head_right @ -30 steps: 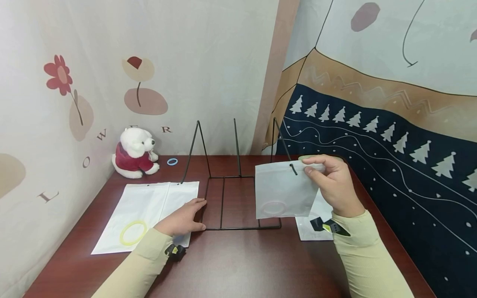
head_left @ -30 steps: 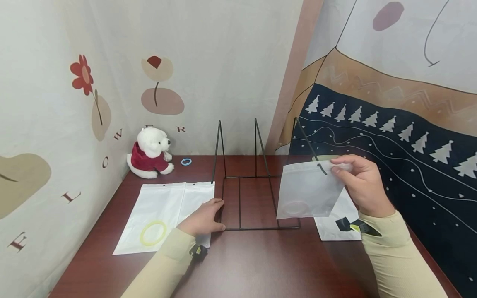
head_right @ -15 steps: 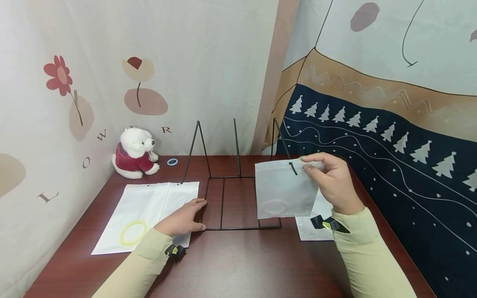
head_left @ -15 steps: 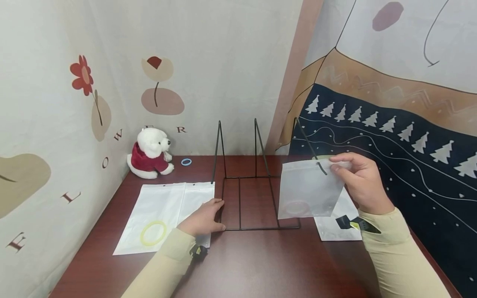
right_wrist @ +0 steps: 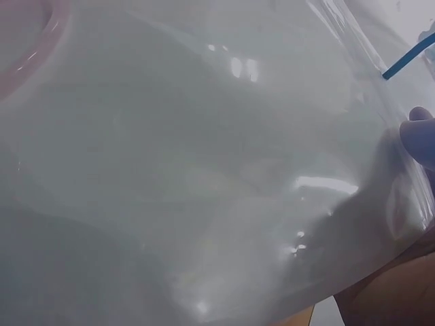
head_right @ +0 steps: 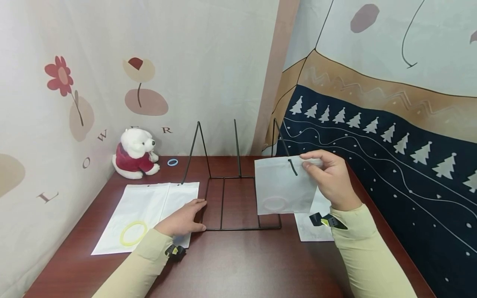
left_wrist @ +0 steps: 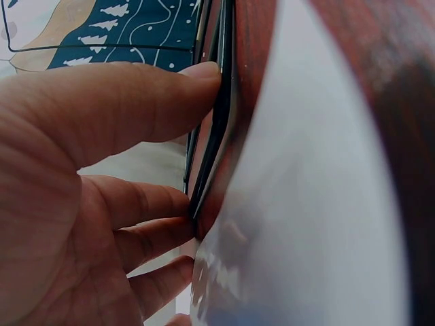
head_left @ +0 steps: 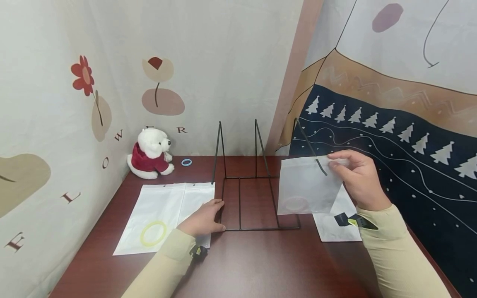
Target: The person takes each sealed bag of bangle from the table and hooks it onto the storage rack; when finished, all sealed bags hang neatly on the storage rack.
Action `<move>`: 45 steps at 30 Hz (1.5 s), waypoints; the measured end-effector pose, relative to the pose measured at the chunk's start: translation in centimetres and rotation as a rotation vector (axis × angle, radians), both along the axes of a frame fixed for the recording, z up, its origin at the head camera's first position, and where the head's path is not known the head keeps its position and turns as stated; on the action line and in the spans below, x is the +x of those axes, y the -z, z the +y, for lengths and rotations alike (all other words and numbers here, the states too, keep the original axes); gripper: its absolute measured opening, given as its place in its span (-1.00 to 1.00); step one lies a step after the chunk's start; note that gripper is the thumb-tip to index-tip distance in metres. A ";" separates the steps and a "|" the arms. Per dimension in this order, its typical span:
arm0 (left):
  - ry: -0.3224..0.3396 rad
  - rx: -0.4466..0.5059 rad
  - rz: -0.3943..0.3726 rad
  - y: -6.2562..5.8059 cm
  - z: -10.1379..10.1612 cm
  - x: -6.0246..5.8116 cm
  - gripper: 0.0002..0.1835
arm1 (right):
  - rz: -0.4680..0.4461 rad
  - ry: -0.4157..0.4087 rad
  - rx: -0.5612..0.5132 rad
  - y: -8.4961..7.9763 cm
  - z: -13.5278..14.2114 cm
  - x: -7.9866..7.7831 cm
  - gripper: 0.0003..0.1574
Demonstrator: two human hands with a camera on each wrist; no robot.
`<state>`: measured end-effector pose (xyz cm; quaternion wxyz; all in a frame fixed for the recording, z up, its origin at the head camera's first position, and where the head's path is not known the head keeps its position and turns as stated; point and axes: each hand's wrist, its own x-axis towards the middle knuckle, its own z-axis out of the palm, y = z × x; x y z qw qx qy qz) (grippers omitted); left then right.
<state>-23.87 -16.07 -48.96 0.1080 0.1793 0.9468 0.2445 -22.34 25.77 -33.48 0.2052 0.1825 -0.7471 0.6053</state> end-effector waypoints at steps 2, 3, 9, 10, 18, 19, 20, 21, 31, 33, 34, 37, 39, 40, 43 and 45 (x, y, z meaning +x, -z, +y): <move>0.000 -0.002 0.001 0.0 0.0 0.0 -0.07 | 0.002 0.010 0.007 0.0 0.0 -0.1 -0.73; 0.000 -0.003 0.002 0.0 0.0 0.0 -0.07 | 0.004 0.015 0.012 0.0 0.0 -0.2 -0.73; -0.002 0.001 -0.001 0.0 -0.1 0.0 -0.07 | 0.010 0.054 0.054 0.1 0.0 -0.5 -0.73; -0.002 0.001 -0.001 0.0 -0.1 0.0 -0.07 | 0.009 0.062 0.064 0.1 -0.1 -0.6 -0.73; 0.002 0.003 -0.003 0.0 -0.1 0.0 -0.07 | 0.005 0.092 0.102 0.0 -0.2 -1.1 -0.74; 0.002 0.003 -0.004 0.0 -0.1 0.0 -0.07 | 0.006 0.092 0.099 0.0 -0.2 -1.1 -0.74; 0.002 0.003 -0.003 0.0 -0.1 0.1 -0.07 | 0.006 0.093 0.094 0.0 -0.3 -1.2 -0.74; 0.001 0.004 -0.004 0.0 -0.1 0.1 -0.07 | 0.006 0.093 0.089 0.0 -0.3 -1.2 -0.74; 0.002 0.001 0.003 -0.1 -0.1 0.1 -0.07 | 0.006 0.093 0.067 -0.1 -0.5 -1.6 -0.76; 0.002 0.002 0.003 -0.1 -0.1 0.2 -0.07 | 0.004 0.092 0.065 -0.2 -0.6 -1.6 -0.75; 0.001 0.003 0.001 -0.1 0.0 0.2 -0.07 | 0.003 0.092 0.065 -0.2 -0.6 -1.6 -0.75; -0.002 0.005 -0.003 -0.2 0.0 0.2 -0.07 | -0.001 0.082 0.054 -0.2 -0.6 -1.7 -0.76; -0.003 0.005 -0.003 -0.2 0.0 0.2 -0.07 | -0.001 0.078 0.051 -0.2 -0.6 -1.9 -0.76; -0.003 0.004 -0.002 -0.2 0.0 0.2 -0.07 | 0.000 0.078 0.052 -0.2 -0.7 -1.9 -0.76; -0.002 0.001 0.002 -0.2 0.0 0.2 -0.08 | 0.004 0.085 0.057 -0.3 -0.7 -2.1 -0.76; -0.001 0.000 0.003 -0.2 0.0 0.2 -0.08 | 0.002 0.092 0.067 -0.3 -0.7 -2.1 -0.76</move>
